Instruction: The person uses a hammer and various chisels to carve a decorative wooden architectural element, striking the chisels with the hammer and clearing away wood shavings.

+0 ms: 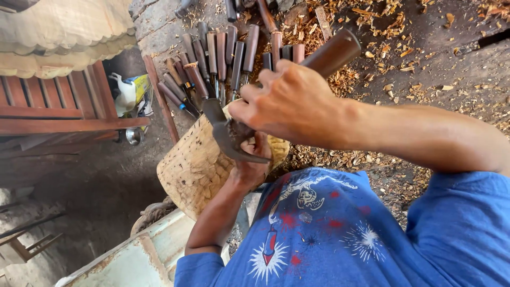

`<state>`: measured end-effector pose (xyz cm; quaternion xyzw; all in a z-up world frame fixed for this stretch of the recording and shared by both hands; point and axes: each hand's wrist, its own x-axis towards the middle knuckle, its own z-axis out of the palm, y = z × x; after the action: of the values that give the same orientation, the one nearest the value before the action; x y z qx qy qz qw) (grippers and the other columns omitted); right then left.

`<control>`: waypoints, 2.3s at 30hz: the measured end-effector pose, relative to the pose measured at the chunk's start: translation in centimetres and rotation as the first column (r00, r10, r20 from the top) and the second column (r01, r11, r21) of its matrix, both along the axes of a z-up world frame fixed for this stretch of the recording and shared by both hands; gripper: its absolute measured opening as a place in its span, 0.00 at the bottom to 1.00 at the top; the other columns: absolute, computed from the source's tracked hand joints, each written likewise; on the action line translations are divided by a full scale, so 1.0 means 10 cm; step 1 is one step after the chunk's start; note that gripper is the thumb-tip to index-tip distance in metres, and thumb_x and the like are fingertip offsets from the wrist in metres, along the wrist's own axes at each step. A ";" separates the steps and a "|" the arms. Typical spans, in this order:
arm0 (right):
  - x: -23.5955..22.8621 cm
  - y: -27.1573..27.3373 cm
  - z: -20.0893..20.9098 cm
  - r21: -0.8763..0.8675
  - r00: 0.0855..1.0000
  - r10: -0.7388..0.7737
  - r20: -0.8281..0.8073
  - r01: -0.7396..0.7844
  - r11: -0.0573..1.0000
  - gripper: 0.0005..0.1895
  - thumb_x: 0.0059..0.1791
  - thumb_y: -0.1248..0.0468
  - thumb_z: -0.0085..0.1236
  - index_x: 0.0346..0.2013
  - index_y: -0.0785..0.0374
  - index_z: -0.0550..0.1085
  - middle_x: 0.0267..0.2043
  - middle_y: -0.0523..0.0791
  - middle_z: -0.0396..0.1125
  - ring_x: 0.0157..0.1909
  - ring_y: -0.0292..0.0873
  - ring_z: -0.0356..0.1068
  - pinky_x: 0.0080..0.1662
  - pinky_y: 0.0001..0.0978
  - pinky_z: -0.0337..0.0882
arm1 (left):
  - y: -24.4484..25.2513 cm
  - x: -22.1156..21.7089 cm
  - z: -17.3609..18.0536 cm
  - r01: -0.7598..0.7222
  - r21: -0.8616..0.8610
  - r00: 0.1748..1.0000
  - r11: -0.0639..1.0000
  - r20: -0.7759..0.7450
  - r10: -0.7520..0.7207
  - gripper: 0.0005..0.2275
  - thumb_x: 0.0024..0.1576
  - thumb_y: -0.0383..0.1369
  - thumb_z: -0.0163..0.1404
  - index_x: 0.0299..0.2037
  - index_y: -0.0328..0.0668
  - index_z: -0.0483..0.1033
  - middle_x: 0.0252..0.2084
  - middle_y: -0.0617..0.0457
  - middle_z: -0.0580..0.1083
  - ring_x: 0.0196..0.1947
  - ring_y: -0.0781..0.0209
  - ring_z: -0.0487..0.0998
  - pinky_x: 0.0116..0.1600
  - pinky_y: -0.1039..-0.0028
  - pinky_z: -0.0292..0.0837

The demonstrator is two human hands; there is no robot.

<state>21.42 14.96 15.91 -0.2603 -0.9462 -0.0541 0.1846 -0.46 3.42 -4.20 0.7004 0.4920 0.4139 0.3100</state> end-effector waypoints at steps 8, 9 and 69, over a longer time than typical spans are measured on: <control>0.30 0.01 -0.09 -0.318 0.863 -0.035 -0.504 -0.148 0.936 0.12 0.40 0.63 0.64 0.38 0.58 0.74 0.32 0.44 0.70 0.37 0.48 0.75 0.35 0.44 0.71 | 0.37 0.01 0.85 -0.327 0.130 0.898 0.936 0.351 0.265 0.13 0.70 0.34 0.49 0.56 0.42 0.57 0.44 0.54 0.68 0.33 0.67 0.72 0.31 0.77 0.73; 0.33 0.01 -0.20 -0.389 0.863 -0.089 -0.497 -0.131 0.912 0.12 0.40 0.63 0.64 0.37 0.57 0.74 0.31 0.45 0.71 0.35 0.49 0.75 0.34 0.44 0.70 | 0.47 0.00 0.97 -0.367 0.186 0.883 0.911 0.376 0.279 0.15 0.69 0.34 0.49 0.58 0.43 0.55 0.47 0.53 0.68 0.34 0.67 0.72 0.32 0.76 0.75; -1.10 1.66 -1.11 -0.723 0.965 -0.182 0.191 0.264 0.638 0.23 0.44 0.75 0.59 0.53 0.58 0.78 0.41 0.52 0.75 0.39 0.49 0.75 0.42 0.46 0.75 | 1.75 -0.53 0.97 0.090 -0.788 0.996 0.609 0.066 -0.062 0.39 0.52 0.54 0.54 0.64 0.37 0.48 0.46 0.38 0.77 0.45 0.44 0.85 0.39 0.59 0.85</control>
<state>10.44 31.59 4.80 -0.4243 -0.8542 0.3004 0.0065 -5.74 20.89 5.47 0.5060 0.5888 0.1530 0.6115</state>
